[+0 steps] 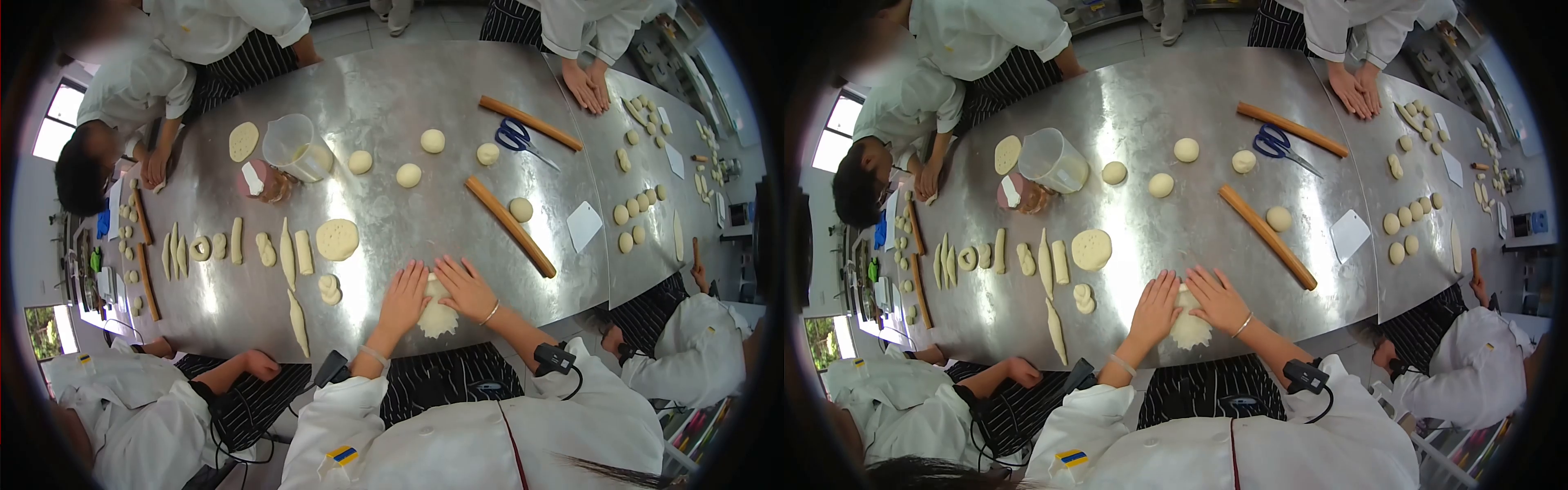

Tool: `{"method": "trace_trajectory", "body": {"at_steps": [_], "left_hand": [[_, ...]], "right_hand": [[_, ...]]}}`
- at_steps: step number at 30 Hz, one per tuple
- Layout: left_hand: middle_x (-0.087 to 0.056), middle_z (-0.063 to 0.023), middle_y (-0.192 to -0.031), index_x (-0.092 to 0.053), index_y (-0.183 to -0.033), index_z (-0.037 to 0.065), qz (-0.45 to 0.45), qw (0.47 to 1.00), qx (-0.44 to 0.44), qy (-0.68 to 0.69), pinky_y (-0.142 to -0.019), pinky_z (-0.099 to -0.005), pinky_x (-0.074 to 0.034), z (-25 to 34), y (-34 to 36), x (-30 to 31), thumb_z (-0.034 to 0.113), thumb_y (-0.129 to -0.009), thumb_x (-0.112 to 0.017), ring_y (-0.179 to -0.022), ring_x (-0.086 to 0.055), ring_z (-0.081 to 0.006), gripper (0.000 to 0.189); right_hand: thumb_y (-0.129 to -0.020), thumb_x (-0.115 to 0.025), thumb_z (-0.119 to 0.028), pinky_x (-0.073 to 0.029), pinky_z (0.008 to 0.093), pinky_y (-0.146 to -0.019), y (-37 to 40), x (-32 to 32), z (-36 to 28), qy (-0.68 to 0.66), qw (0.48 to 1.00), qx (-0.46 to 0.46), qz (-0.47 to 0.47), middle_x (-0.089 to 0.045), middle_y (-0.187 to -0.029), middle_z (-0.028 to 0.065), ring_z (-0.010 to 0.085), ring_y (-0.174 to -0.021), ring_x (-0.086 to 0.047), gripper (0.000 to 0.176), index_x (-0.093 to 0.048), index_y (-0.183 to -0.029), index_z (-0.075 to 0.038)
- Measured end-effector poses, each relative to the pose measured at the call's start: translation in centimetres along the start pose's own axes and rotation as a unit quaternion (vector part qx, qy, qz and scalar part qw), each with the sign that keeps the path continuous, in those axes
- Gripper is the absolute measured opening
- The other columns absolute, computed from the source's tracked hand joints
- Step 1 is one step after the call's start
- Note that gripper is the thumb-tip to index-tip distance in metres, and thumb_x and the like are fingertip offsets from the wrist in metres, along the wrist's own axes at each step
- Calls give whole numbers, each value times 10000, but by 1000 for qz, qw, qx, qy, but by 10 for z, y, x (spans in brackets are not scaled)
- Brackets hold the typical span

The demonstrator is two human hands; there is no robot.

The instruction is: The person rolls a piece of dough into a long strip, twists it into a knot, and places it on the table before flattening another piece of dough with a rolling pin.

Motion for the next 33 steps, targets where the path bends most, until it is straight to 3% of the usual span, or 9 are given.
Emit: {"method": "trace_trajectory", "body": {"at_steps": [4,11,13,17,20,24,29,33], "left_hand": [[-392,-154,-1470,-403,-1400,-2,2,1000,-5,1,-1123,-454,-281,14,28,4,248,-814,-666,-1386,-341,-301,690],[-392,-145,-1475,-399,-1406,4,37,999,39,-6,-1122,-452,-278,18,7,-4,240,-820,-652,-1389,-345,-283,680],[-388,-149,-1480,-395,-1411,8,-12,999,33,17,-1129,-454,-267,22,26,1,245,-829,-638,-1393,-343,-279,674],[-387,-159,-1482,-385,-1417,6,-17,999,21,26,-1139,-461,-252,25,55,2,232,-832,-631,-1399,-335,-294,674],[-385,-163,-1480,-384,-1414,-3,31,998,35,40,-1142,-467,-249,21,34,9,206,-837,-623,-1400,-331,-296,659],[-380,-168,-1476,-383,-1409,-10,-17,999,-1,51,-1149,-456,-250,17,26,-1,195,-835,-630,-1401,-320,-312,658],[-366,-157,-1494,-387,-1417,8,-47,998,-12,36,-1150,-446,-245,37,81,2,290,-853,-633,-1409,-315,-290,677],[-364,-157,-1495,-384,-1414,-8,-20,999,-1,35,-1147,-450,-247,39,55,11,277,-843,-646,-1408,-317,-289,690]], "right_hand": [[-884,-571,-438,-222,490,-1137,21,4,-14,-28,999,-24,-15,-357,-1506,137,276,-1428,-274,689,-418,-1402,-11],[-862,-604,-411,-184,498,-1145,-2,-9,-7,-33,999,-28,2,-314,-1533,145,295,-1441,-254,726,-383,-1429,-15],[-869,-597,-413,-180,502,-1146,21,-8,-11,-29,999,-28,-12,-312,-1535,141,294,-1443,-250,718,-385,-1428,-16],[-869,-594,-423,-174,509,-1147,46,-4,-25,-36,998,-48,-33,-321,-1532,130,292,-1442,-248,713,-395,-1420,-17],[-851,-606,-452,-189,515,-1141,18,1,-21,-7,999,-32,12,-338,-1523,111,268,-1434,-266,716,-423,-1410,-43],[-836,-630,-441,-186,518,-1141,17,-17,-20,5,1000,-24,12,-330,-1528,113,272,-1433,-268,727,-423,-1409,-44],[-831,-633,-433,-194,530,-1133,80,-4,-49,-44,997,-46,-39,-341,-1521,119,277,-1429,-277,736,-421,-1405,-23],[-826,-639,-426,-196,532,-1133,59,0,-47,-33,998,-59,-11,-337,-1525,114,281,-1430,-275,745,-414,-1410,-22]]}}
Point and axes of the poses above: each hand's wrist, its own y-axis away from the middle knuckle, its own x-axis out of the back of the hand, z = x × y, the point moved 1 cm from there along -y, towards the middle knuckle
